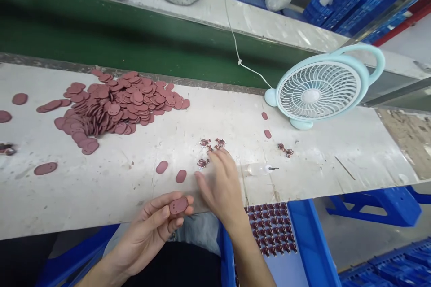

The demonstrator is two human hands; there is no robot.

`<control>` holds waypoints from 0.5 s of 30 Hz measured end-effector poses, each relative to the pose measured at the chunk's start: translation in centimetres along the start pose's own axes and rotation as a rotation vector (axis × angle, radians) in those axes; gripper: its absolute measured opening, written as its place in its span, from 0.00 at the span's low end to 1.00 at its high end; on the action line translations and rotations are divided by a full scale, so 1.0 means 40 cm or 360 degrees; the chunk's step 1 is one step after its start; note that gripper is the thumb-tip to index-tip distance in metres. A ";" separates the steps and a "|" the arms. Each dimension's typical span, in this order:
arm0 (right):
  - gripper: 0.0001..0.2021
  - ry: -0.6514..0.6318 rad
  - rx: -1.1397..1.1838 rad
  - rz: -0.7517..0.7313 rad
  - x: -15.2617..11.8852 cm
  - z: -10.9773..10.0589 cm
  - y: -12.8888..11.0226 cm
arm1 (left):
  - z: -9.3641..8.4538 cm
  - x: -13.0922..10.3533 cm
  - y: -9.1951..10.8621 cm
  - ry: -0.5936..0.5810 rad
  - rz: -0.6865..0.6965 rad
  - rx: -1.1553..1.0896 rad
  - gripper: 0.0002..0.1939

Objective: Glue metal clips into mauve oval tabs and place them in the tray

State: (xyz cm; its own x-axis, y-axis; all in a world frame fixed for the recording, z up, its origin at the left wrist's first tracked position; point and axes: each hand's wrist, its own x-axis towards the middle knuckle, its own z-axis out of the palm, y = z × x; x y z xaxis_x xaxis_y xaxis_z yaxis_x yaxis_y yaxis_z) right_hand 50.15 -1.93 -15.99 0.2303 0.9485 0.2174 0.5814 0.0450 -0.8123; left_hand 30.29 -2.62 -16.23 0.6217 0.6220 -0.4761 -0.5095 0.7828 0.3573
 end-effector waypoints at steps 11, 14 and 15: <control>0.40 -0.0523 -0.1240 -0.0229 0.068 0.053 0.012 | -0.003 -0.010 0.018 0.0127 -0.0034 0.0006 0.12; 0.39 -0.0591 -0.1249 -0.0251 0.078 0.044 0.021 | -0.005 -0.016 0.023 0.0126 -0.0040 0.0032 0.12; 0.38 -0.0602 -0.1251 -0.0245 0.070 0.038 0.024 | -0.006 -0.019 0.025 0.0127 -0.0039 0.0047 0.12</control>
State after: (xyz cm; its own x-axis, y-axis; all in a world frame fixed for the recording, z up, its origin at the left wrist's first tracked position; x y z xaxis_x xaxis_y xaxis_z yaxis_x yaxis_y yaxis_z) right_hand 50.19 1.24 -17.00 -0.0872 0.9961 -0.0132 0.9849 0.0842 -0.1515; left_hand 29.17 -2.30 -15.70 0.5835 0.6001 -0.5471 -0.4766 0.7986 0.3677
